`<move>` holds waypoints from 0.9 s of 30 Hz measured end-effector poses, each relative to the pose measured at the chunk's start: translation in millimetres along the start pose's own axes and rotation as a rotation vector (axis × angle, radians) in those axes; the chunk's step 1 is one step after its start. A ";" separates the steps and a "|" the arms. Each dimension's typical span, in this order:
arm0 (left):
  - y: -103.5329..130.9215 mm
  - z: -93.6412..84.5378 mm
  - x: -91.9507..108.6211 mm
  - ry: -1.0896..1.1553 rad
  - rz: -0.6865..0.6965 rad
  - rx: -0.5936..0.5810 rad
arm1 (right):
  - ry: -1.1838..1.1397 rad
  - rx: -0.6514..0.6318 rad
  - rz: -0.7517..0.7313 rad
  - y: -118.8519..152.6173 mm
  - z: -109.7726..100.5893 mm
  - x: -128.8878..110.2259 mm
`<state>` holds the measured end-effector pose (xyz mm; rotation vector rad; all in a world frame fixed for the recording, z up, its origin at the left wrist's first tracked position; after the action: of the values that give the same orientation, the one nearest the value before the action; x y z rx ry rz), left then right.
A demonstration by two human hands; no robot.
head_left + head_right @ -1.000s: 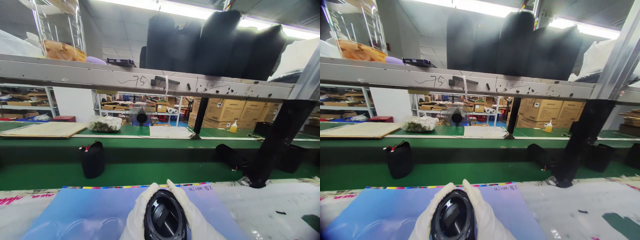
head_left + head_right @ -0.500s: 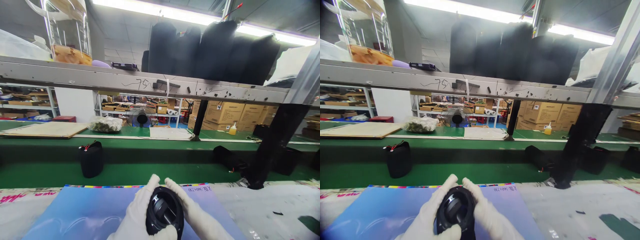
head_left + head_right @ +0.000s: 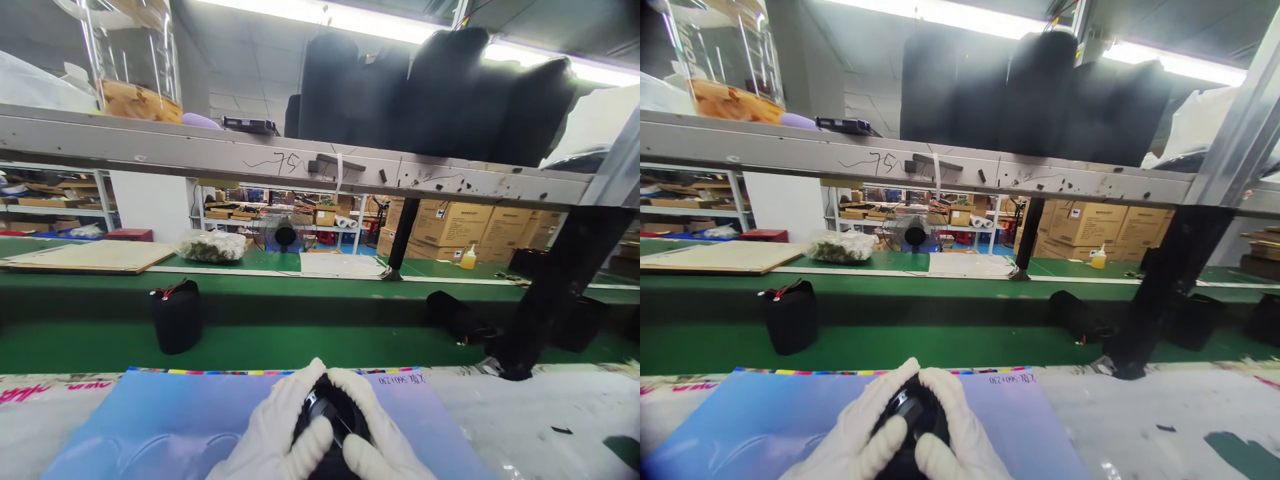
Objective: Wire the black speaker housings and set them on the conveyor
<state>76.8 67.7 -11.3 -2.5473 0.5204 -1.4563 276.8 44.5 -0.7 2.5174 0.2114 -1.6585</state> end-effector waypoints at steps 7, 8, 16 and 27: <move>-2.8 6.2 -1.0 0.153 -0.057 0.106 | -0.099 0.192 -0.271 -17.8 7.9 19.8; -3.3 6.6 -0.8 0.173 -0.060 0.113 | -0.083 0.215 -0.263 -18.7 8.5 21.2; -2.6 8.0 -5.4 0.163 -0.049 0.126 | -0.072 0.181 -0.364 -22.3 8.0 11.4; -21.7 8.7 -13.5 0.338 -0.267 0.027 | 0.026 0.188 -0.315 -40.3 3.3 21.0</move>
<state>82.7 92.6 -19.9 -2.4329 0.2023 -1.9886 274.7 84.6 -22.2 2.7625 0.5005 -1.8331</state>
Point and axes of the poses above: each hand's wrist, its own y-axis away from the middle knuckle, its own z-axis out of the palm, x = y × z, the point moved 1 cm from there along -y, towards the middle knuckle, and after that the axes turned 6 degrees about x, right-handed, at the moved point
